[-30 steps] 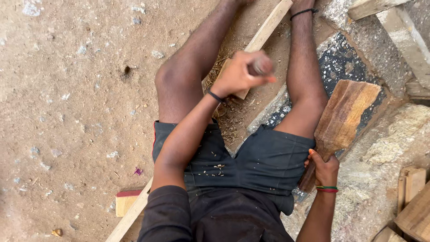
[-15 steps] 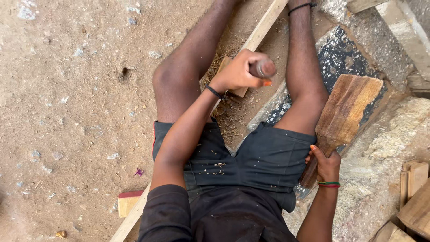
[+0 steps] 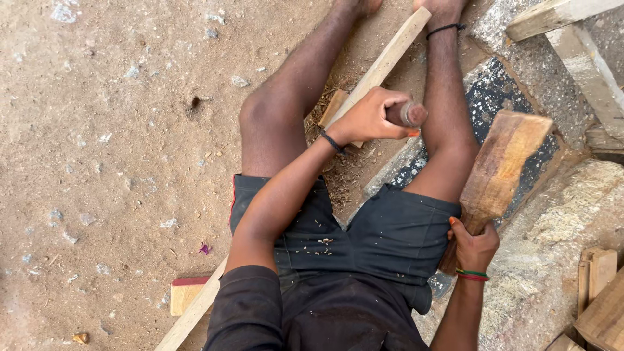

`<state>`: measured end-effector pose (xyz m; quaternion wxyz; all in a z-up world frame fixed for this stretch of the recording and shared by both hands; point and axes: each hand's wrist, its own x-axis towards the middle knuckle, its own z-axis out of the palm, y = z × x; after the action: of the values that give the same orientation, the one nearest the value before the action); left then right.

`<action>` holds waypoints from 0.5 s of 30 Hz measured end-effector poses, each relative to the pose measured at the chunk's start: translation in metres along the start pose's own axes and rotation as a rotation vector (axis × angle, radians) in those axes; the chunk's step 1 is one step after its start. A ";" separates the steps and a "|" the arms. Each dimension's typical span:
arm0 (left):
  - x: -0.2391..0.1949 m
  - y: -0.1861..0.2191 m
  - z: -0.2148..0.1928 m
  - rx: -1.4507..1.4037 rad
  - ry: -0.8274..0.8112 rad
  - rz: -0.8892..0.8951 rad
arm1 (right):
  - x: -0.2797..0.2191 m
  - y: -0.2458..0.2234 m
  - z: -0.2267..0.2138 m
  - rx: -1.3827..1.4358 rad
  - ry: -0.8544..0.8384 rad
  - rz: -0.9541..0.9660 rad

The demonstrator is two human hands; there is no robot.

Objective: The person sits on the ground and uses a wooden mallet to strike a chisel, carving a groove into a long wooden plank. The person repeatedly adjusts the chisel and strikes it to deepen the cut along the wood.

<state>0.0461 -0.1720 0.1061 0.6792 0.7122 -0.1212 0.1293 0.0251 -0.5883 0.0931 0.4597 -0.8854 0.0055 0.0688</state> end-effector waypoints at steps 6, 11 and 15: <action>0.001 -0.007 -0.012 -0.105 0.114 0.043 | -0.003 -0.049 0.005 0.135 0.067 -0.267; -0.005 -0.001 -0.009 -0.031 0.163 0.075 | 0.004 -0.091 0.019 0.480 0.098 -0.461; -0.006 0.004 -0.007 0.097 0.156 0.046 | 0.013 -0.132 0.012 0.693 0.160 -0.649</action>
<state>0.0385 -0.1652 0.1081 0.6481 0.7292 -0.0777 0.2055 0.0466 -0.5015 0.1918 0.7234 -0.6387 -0.2131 -0.1526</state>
